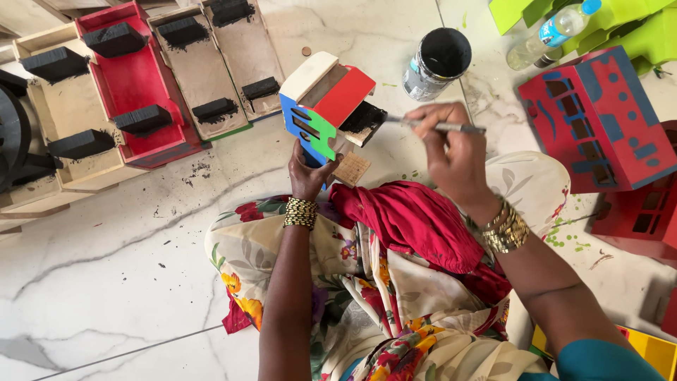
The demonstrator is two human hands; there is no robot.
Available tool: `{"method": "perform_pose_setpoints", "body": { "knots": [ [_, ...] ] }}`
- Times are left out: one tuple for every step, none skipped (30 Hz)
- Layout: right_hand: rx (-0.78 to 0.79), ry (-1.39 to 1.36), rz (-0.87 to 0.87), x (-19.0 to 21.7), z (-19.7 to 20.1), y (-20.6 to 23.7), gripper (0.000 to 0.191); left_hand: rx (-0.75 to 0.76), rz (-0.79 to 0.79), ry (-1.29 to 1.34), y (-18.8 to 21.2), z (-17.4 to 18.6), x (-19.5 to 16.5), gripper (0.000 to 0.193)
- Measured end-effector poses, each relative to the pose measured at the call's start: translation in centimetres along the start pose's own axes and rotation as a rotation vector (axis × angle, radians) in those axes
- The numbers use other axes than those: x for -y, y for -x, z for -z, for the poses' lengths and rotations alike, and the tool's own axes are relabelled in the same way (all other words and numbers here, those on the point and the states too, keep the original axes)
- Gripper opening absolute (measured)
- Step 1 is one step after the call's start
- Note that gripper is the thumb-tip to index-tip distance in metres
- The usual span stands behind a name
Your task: The person sits on the floor and paints small wooden toy houses with black paint using a brush, holding each toy steady with one hand while brushing its surfaces. They dip the brush into a paint can between toys and set finished toys aside with others on the floor.
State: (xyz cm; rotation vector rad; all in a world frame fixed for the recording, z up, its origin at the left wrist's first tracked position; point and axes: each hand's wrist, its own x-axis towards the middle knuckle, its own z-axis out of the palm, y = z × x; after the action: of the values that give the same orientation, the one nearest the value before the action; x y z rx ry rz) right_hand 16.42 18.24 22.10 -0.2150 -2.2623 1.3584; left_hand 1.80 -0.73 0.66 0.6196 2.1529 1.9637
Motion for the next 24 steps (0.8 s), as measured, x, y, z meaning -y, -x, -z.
{"method": "perform_pose_setpoints", "body": {
  "knots": [
    [-0.010, -0.020, 0.001, -0.3, 0.3, -0.7, 0.015, 0.001, 0.003, 0.012, 0.0, 0.0, 0.0, 0.063],
    [-0.019, -0.041, 0.003, -0.4, 0.4, -1.1, 0.016, 0.001, 0.006, 0.024, 0.0, 0.0, -0.1, 0.063],
    [-0.021, -0.039, 0.014, -0.5, 0.5, -1.3, 0.016, 0.002, 0.017, 0.030, -0.1, 0.0, -0.1, 0.063],
    [-0.021, -0.039, 0.022, -0.6, 0.5, -1.4, 0.016, 0.002, 0.031, 0.036, -0.1, 0.0, -0.2, 0.063],
    [-0.023, -0.040, 0.024, -0.6, 0.4, -1.3, 0.016, 0.007, 0.049, 0.039, 0.0, 0.1, -0.2, 0.063],
    [0.002, -0.060, 0.016, -0.6, 0.3, -1.0, 0.015, 0.001, 0.040, 0.033, 0.0, 0.1, -0.3, 0.063],
    [0.025, -0.079, 0.011, -0.5, 0.1, -0.5, 0.015, -0.004, 0.028, 0.027, 0.0, 0.1, -0.3, 0.063],
    [0.049, -0.098, 0.006, -0.5, 0.0, -0.1, 0.015, -0.009, 0.016, 0.022, 0.0, 0.1, -0.3, 0.062],
    [0.046, -0.088, 0.034, -0.5, 0.2, 0.2, 0.014, 0.000, 0.027, 0.036, 0.0, 0.0, -0.3, 0.062],
    [0.046, -0.079, 0.061, -0.7, 0.5, 0.4, 0.014, 0.008, 0.039, 0.050, 0.0, 0.1, -0.3, 0.061],
    [0.049, -0.071, 0.089, -1.1, 0.9, 0.4, 0.014, 0.012, 0.051, 0.064, 0.0, 0.1, -0.3, 0.060],
    [-0.003, -0.073, 0.124, -1.7, 1.5, -0.1, 0.012, 0.014, 0.038, 0.050, 0.0, 0.1, -0.2, 0.060],
    [-0.052, -0.077, 0.159, -2.7, 2.4, -0.9, 0.012, 0.014, 0.027, 0.035, 0.1, 0.1, -0.1, 0.061],
    [-0.135, -0.204, 0.133, -3.9, 3.4, -1.9, 0.013, 0.014, 0.016, 0.018, 0.1, 0.1, -0.1, 0.061],
    [-0.220, -0.331, 0.106, -5.3, 4.4, -3.0, 0.018, 0.012, 0.032, 0.022, 0.1, 0.1, 0.0, 0.061],
    [-0.246, -0.267, 0.109, -6.9, 5.4, -4.1, 0.018, 0.012, 0.045, 0.027, 0.2, 0.0, 0.1, 0.061],
    [-0.276, -0.199, 0.111, -8.6, 6.4, -5.1, 0.018, 0.017, 0.058, 0.033, 0.2, -0.1, 0.1, 0.061],
    [-0.309, -0.129, 0.114, -10.4, 7.2, -5.9, 0.018, 0.024, 0.057, 0.080, 0.2, -0.3, 0.2, 0.062],
    [-0.331, -0.074, 0.097, -12.2, 7.6, -6.8, 0.018, 0.032, 0.054, 0.131, 0.1, -0.4, 0.2, 0.063],
    [-0.352, -0.019, 0.080, -14.1, 7.7, -7.5, 0.019, 0.040, 0.051, 0.182, 0.0, -0.5, 0.1, 0.063],
    [-0.374, 0.035, 0.064, -15.8, 7.8, -7.9, 0.019, 0.032, 0.084, 0.158, 0.0, -0.6, 0.1, 0.065],
    [-0.391, 0.089, 0.014, -17.2, 8.0, -8.1, 0.018, 0.022, 0.114, 0.134, -0.1, -0.7, 0.0, 0.066],
    [-0.406, 0.140, -0.040, -18.5, 8.0, -8.0, 0.017, 0.010, 0.145, 0.108, -0.1, -0.7, -0.1, 0.068],
    [-0.421, 0.190, -0.097, -19.6, 8.1, -8.0, 0.016, 0.005, 0.205, 0.109, -0.2, -0.7, -0.1, 0.065]
  ]
}}
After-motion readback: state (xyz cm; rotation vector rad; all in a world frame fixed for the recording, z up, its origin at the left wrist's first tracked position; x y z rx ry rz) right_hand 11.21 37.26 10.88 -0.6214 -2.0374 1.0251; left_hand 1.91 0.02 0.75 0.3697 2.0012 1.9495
